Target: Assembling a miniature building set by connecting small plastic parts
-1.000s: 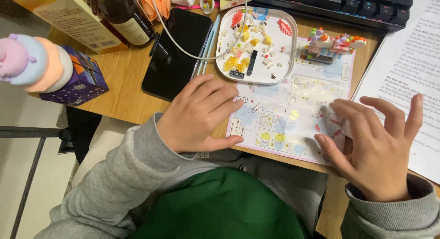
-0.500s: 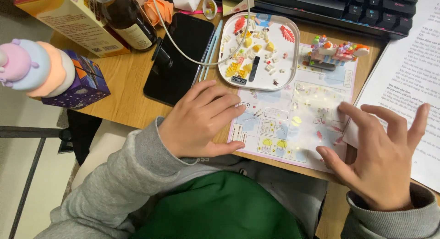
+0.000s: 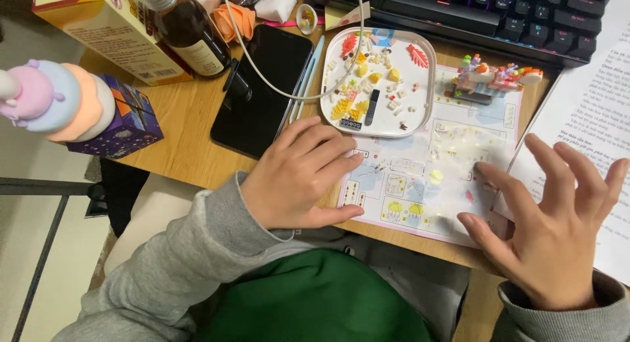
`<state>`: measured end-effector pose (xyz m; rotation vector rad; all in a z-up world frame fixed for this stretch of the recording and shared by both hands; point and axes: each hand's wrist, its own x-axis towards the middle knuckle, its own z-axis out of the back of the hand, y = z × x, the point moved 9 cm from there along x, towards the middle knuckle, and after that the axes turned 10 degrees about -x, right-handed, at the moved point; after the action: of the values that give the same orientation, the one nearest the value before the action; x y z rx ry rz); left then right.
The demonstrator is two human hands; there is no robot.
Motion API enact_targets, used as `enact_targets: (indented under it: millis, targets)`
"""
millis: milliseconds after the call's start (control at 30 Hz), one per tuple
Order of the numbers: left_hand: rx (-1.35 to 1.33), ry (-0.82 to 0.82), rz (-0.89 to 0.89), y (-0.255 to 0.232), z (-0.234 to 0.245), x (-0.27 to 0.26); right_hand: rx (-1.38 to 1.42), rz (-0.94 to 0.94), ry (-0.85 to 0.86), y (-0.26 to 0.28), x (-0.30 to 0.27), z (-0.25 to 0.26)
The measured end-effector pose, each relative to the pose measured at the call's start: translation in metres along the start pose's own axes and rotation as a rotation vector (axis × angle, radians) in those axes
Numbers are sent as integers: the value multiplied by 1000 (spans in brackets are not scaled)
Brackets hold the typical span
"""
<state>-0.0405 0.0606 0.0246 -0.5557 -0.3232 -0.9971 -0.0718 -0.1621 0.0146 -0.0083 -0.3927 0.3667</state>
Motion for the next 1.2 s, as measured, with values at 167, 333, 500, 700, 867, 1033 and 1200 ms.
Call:
enact_targets:
  millis: [167, 333, 500, 700, 867, 1033, 1200]
  targets:
    - [4, -5, 39, 0, -6, 1, -35, -65, 121, -6, -7, -15]
    - [3, -20, 55, -1, -5, 3, 119, -89, 72, 0, 2, -4]
    - [-17, -19, 52, 1, -7, 4, 77, -67, 59, -1, 0, -5]
    - [-31, 2, 69, 5, -8, 4, 50, -53, 61, -3, 0, -7]
    - [-54, 3, 76, 5, -4, 5, 196, -106, 68, -4, 1, -5]
    - [-67, 18, 74, 17, 2, 4, 55, -19, 29, -3, 4, -6]
    - [-105, 76, 96, 19, 5, 8, 93, -143, 111, -10, 10, -12]
